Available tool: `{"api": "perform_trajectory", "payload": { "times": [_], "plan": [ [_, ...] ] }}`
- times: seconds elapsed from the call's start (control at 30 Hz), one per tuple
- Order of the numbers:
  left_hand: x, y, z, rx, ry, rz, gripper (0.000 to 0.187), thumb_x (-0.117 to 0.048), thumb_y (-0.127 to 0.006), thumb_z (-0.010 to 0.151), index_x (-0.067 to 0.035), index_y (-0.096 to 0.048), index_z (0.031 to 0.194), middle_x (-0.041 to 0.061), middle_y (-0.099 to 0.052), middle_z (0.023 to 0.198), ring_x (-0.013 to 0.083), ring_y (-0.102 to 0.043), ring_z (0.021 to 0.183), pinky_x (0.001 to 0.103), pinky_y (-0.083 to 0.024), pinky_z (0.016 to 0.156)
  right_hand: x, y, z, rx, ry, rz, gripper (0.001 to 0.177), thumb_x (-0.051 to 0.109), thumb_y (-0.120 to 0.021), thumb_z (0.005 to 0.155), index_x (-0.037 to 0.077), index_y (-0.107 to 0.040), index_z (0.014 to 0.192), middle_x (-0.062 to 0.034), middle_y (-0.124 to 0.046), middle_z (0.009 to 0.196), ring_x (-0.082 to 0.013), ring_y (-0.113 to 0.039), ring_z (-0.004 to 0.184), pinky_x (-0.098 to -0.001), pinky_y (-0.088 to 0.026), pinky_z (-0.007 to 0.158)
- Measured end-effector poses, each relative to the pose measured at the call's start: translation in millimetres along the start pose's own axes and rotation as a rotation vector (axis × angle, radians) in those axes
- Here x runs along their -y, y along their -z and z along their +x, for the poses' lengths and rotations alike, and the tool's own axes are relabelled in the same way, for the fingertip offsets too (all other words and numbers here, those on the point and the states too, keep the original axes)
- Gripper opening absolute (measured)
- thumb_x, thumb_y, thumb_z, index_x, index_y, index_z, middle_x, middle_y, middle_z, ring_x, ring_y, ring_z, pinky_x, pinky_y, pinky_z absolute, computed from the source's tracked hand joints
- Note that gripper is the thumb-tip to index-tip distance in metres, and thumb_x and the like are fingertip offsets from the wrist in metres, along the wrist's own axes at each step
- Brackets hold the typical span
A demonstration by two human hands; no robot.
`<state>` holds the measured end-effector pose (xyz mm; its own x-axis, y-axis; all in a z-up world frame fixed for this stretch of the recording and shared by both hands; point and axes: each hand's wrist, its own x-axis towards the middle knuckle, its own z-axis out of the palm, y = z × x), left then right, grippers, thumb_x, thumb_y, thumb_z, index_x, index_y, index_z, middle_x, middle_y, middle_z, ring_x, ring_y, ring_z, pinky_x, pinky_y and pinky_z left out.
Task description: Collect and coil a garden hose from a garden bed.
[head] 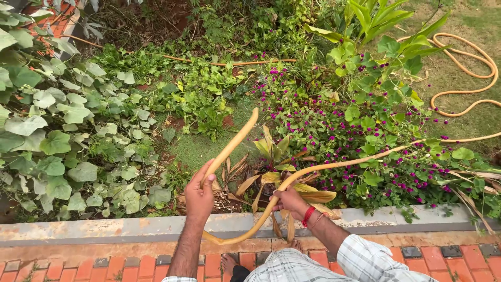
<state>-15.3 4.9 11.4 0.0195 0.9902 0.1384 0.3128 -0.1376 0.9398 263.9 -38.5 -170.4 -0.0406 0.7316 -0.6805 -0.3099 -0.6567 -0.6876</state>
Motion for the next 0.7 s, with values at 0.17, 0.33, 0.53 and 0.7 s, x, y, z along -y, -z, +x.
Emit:
{"api": "perform_trajectory", "payload": {
  "times": [0.17, 0.33, 0.53, 0.7],
  "plan": [
    [24, 35, 16, -0.022, 0.094, -0.113, 0.043, -0.014, -0.061, 0.103, -0.018, -0.062, 0.146, 0.002, -0.066, 0.092, 0.0031, -0.042, 0.063, 0.019, -0.035, 0.051, -11, -20, 4, -0.077, 0.058, 0.004, 0.032, 0.008, -0.054, 0.098, 0.006, -0.041, 0.127, -0.0173, -0.069, 0.097, -0.0249, -0.072, 0.08, -0.0352, -0.061, 0.063],
    [52, 91, 36, 0.008, 0.0, -0.161, 0.042, -0.012, -0.06, 0.104, -0.013, -0.061, 0.147, -0.002, -0.068, 0.092, 0.0006, -0.045, 0.067, 0.017, -0.037, 0.055, -37, -37, 36, -0.197, 0.049, 0.118, 0.027, 0.011, -0.055, 0.1, -0.007, -0.05, 0.12, -0.0181, -0.071, 0.099, -0.0283, -0.072, 0.081, -0.036, -0.063, 0.062],
    [80, 124, 46, 0.06, -0.161, -0.16, 0.042, -0.01, -0.061, 0.108, -0.011, -0.06, 0.15, -0.001, -0.067, 0.106, -0.0021, -0.051, 0.081, 0.014, -0.042, 0.065, -55, -54, 52, -0.297, 0.047, 0.159, 0.022, 0.012, -0.056, 0.1, -0.003, -0.051, 0.115, -0.0192, -0.071, 0.101, -0.0268, -0.07, 0.082, -0.0361, -0.061, 0.063],
    [72, 143, 48, -0.011, 0.019, -0.259, 0.043, -0.011, -0.058, 0.105, -0.011, -0.06, 0.148, -0.002, -0.065, 0.104, 0.0026, -0.041, 0.068, 0.018, -0.035, 0.056, -65, -50, 70, -0.357, 0.058, 0.14, 0.023, 0.01, -0.057, 0.099, -0.005, -0.052, 0.116, -0.0195, -0.072, 0.103, -0.0273, -0.07, 0.081, -0.0366, -0.062, 0.065]
  ]
}}
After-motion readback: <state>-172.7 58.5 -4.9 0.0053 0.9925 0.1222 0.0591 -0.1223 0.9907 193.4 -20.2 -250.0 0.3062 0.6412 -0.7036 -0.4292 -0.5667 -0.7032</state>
